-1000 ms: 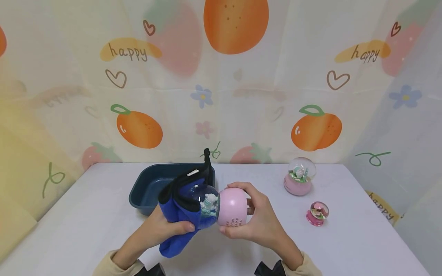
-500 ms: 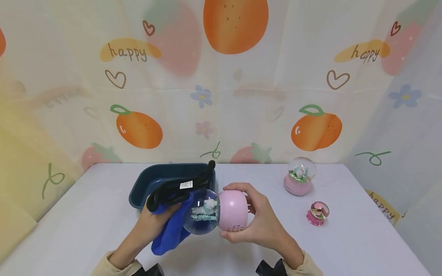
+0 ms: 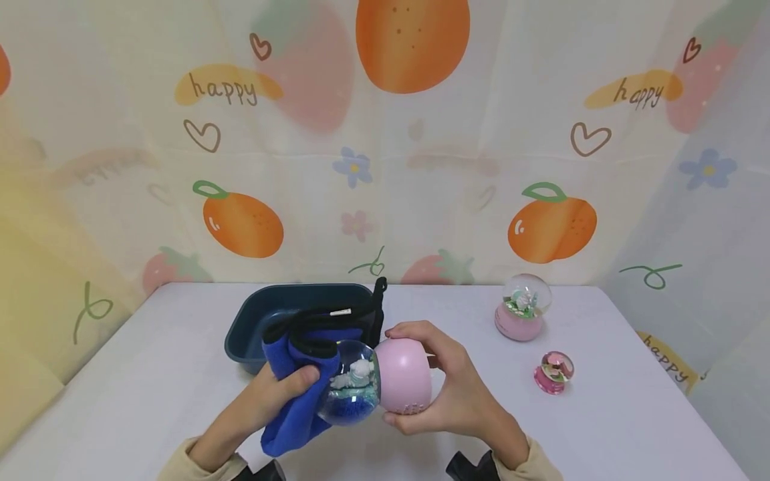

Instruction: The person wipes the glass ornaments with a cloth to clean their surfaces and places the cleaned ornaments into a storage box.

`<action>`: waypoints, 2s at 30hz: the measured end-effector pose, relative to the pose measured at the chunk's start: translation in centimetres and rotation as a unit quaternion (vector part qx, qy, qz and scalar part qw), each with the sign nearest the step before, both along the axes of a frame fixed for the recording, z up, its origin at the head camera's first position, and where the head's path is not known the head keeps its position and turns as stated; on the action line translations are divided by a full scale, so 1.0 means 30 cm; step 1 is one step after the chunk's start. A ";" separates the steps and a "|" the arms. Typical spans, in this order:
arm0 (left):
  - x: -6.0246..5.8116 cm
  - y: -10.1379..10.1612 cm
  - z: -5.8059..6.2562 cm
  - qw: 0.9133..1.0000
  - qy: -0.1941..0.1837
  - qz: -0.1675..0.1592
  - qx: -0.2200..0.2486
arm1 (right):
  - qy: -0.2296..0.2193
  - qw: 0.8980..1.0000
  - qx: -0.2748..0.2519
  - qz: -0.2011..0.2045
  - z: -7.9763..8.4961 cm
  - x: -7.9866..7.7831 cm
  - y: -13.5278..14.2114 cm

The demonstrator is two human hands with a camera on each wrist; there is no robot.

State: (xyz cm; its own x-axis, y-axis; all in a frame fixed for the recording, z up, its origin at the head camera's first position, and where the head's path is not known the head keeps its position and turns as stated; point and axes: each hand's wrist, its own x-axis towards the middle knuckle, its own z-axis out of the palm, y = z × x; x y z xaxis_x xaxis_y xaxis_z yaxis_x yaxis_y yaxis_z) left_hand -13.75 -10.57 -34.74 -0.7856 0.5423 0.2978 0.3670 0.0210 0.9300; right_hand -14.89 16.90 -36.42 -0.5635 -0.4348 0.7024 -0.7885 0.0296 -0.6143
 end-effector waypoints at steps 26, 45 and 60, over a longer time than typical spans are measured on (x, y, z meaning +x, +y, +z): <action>-0.013 0.071 -0.015 0.954 0.230 0.180 -0.073 | -0.031 0.986 0.085 -0.140 0.018 0.017 -0.013; 0.014 0.096 -0.016 0.953 0.167 0.210 -0.142 | 0.069 0.977 0.113 -0.167 0.018 0.033 -0.041; -0.030 0.066 -0.018 0.967 0.170 0.180 -0.057 | 0.051 0.983 0.116 -0.134 0.020 0.032 -0.018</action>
State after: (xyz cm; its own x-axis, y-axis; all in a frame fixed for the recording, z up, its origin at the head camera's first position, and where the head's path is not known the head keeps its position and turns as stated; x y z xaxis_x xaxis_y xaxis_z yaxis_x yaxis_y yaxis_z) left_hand -14.63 -8.58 -35.28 -0.7969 0.2960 0.5265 0.6010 0.3007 0.7405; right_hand -13.94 16.37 -35.83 -0.6108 -0.4360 0.6610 -0.7910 0.3745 -0.4838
